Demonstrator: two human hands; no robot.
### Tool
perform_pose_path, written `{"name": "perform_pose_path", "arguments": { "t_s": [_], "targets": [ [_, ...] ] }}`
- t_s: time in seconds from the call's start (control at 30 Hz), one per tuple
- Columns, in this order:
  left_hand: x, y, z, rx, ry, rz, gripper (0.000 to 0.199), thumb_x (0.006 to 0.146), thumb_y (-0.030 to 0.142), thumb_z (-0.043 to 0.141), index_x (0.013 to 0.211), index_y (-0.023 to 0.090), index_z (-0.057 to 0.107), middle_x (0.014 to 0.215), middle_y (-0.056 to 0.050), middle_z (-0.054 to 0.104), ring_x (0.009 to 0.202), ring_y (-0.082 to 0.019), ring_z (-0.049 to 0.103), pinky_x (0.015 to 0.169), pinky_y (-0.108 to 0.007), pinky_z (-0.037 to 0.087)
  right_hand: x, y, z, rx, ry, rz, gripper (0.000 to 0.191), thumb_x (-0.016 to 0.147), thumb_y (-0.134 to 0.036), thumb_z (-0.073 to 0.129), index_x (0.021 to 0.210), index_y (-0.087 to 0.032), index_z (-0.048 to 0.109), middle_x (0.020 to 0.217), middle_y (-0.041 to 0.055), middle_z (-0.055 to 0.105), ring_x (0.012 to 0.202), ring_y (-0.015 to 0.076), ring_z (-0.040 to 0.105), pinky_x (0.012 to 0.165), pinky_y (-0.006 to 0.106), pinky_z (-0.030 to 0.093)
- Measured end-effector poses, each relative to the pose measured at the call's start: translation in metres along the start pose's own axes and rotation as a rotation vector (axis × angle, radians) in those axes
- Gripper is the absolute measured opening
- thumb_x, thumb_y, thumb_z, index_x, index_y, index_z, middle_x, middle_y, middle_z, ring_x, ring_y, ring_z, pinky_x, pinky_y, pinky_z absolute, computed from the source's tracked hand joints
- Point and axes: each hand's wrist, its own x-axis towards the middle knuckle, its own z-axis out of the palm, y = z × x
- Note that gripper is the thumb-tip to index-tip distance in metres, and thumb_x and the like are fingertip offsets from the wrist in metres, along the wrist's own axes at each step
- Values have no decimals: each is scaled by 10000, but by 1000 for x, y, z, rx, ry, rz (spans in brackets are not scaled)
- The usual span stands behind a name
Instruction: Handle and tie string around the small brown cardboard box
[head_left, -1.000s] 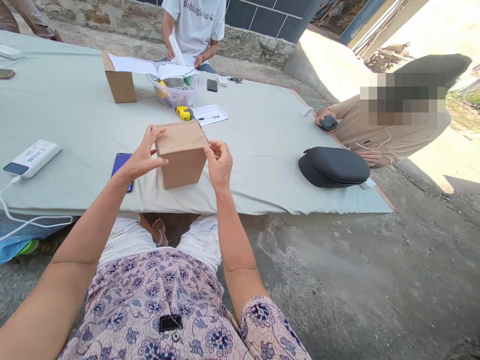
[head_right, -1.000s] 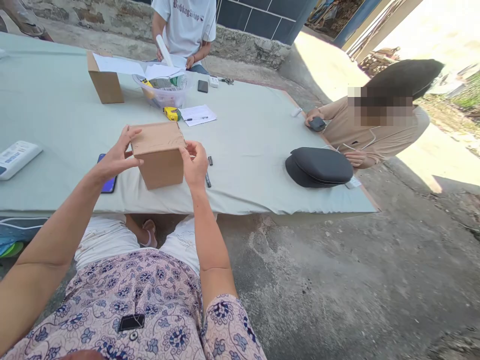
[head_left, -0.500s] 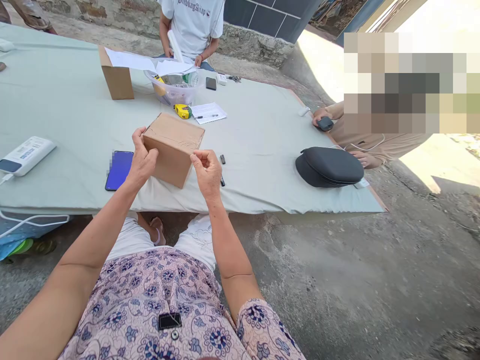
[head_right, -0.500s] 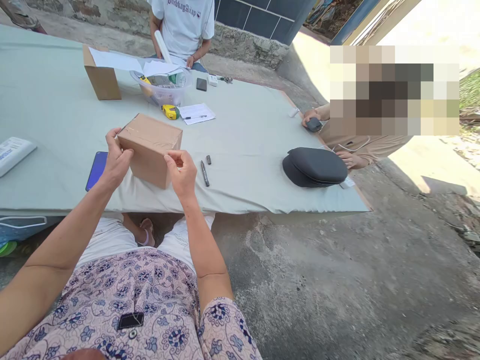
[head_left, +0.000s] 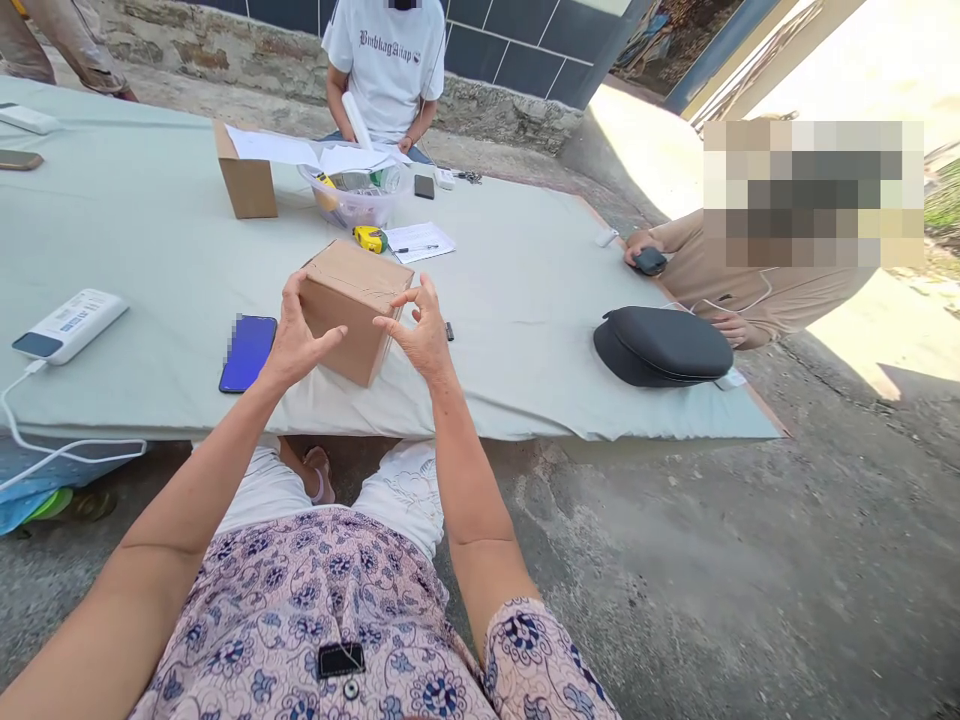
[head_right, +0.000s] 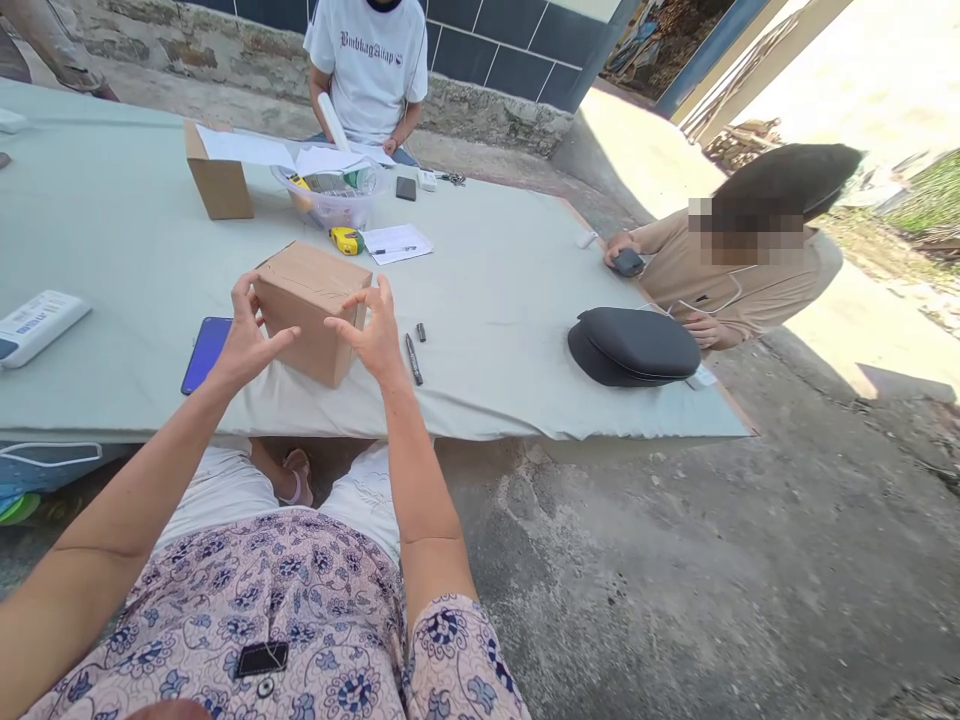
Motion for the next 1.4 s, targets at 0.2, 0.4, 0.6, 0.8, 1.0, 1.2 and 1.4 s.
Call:
{"name": "perform_pose_path", "arguments": {
  "t_s": [0.2,0.4,0.6,0.8,1.0,1.2,1.4],
  "targets": [
    [-2,-1,-2,5,20,35,1003,692,617,839,1474,325,281,1613,-158,277,1514,-343,290,1189,-582,350,8,1,-12,-37,-85,16,467,690,-582,812,923,-238,599,1495,93,510,1525,317,330,1167,524,396],
    [-4,-3,1,49,11,73,1172,629,698,838,1542,312,212,1645,-186,211,1556,-396,189,1225,-629,275,3,4,-12,-142,-52,-25,893,645,-729,780,1357,-281,481,1471,120,490,1348,310,484,1124,538,434],
    [-9,-1,11,132,-72,72,1387,523,780,835,1600,302,102,1694,-215,17,1576,-469,-64,1228,-708,128,-11,-4,-3,-253,30,-32,787,624,-743,792,1215,-259,603,1284,115,532,1297,314,474,1144,530,428],
    [-9,-5,10,138,-121,87,1381,517,773,841,1600,351,96,1697,-188,45,1579,-464,-76,1211,-726,151,-16,0,-11,-70,36,35,472,784,-637,724,1079,-270,697,1182,61,585,1181,231,557,1058,433,491],
    [-5,-9,4,75,-174,116,1324,537,720,869,1584,367,138,1667,-182,85,1570,-440,63,1197,-677,263,-15,17,-14,85,82,17,334,927,-535,572,1011,-265,750,1053,41,627,1067,184,600,949,346,523],
    [-3,-8,4,98,-173,178,1302,539,712,872,1567,360,154,1618,-179,192,1521,-429,214,1178,-633,329,-21,17,-11,57,95,-7,344,964,-510,512,1036,-264,742,1055,37,659,1066,174,601,957,330,511],
    [-3,-8,3,101,-182,185,1246,592,717,843,1564,365,147,1609,-174,197,1511,-425,232,1172,-624,340,-30,2,-11,17,164,23,300,944,-463,542,1092,-263,710,1134,59,661,1085,189,601,960,358,527]
  ]
}}
